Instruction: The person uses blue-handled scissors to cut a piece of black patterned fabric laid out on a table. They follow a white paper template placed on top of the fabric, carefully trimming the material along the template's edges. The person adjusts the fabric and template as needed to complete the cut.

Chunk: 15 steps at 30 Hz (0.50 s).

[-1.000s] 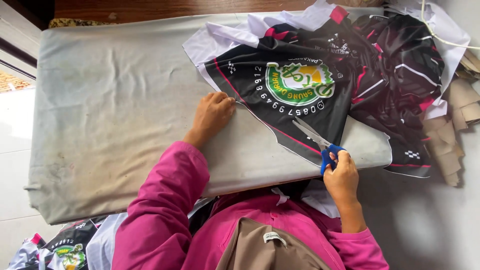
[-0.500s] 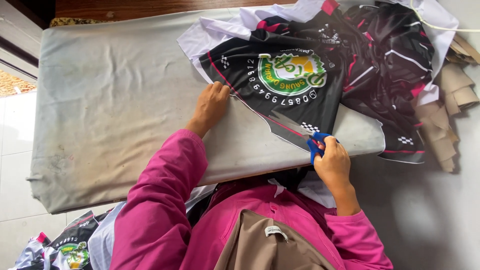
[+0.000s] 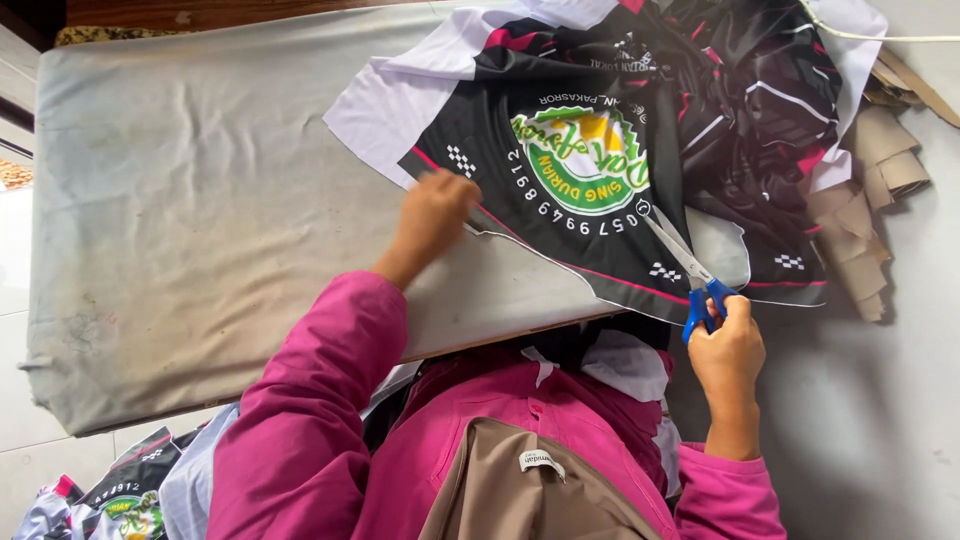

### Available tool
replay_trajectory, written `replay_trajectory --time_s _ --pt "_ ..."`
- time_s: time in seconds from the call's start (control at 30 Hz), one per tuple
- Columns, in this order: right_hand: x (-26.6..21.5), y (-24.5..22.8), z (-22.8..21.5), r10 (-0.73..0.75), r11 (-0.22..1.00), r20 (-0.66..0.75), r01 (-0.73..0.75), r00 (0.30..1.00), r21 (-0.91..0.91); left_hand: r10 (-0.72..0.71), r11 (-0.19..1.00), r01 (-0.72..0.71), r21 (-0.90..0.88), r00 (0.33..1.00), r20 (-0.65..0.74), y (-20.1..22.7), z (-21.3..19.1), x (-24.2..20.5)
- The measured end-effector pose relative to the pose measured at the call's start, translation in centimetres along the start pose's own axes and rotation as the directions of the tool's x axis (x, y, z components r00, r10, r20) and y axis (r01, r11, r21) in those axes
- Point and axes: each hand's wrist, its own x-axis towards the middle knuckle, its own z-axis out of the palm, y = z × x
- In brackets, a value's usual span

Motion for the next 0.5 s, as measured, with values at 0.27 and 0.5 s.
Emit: replay_trajectory --time_s 0.27,0.5 --pt "-2.6 -7.2 -0.9 -0.200 0.479 0.701 -0.556 0.685 0.680 -0.442 0.894 0.408 0.187 0.870 0.217 -4.8 -5.2 1.1" --pt "-0.2 -13.7 -2.1 -0.232 0.576 0.973 -0.803 0.018 0.152 -0.556 0.831 0.517 0.204 0.779 0.289 -4.3 -6.2 2.2"
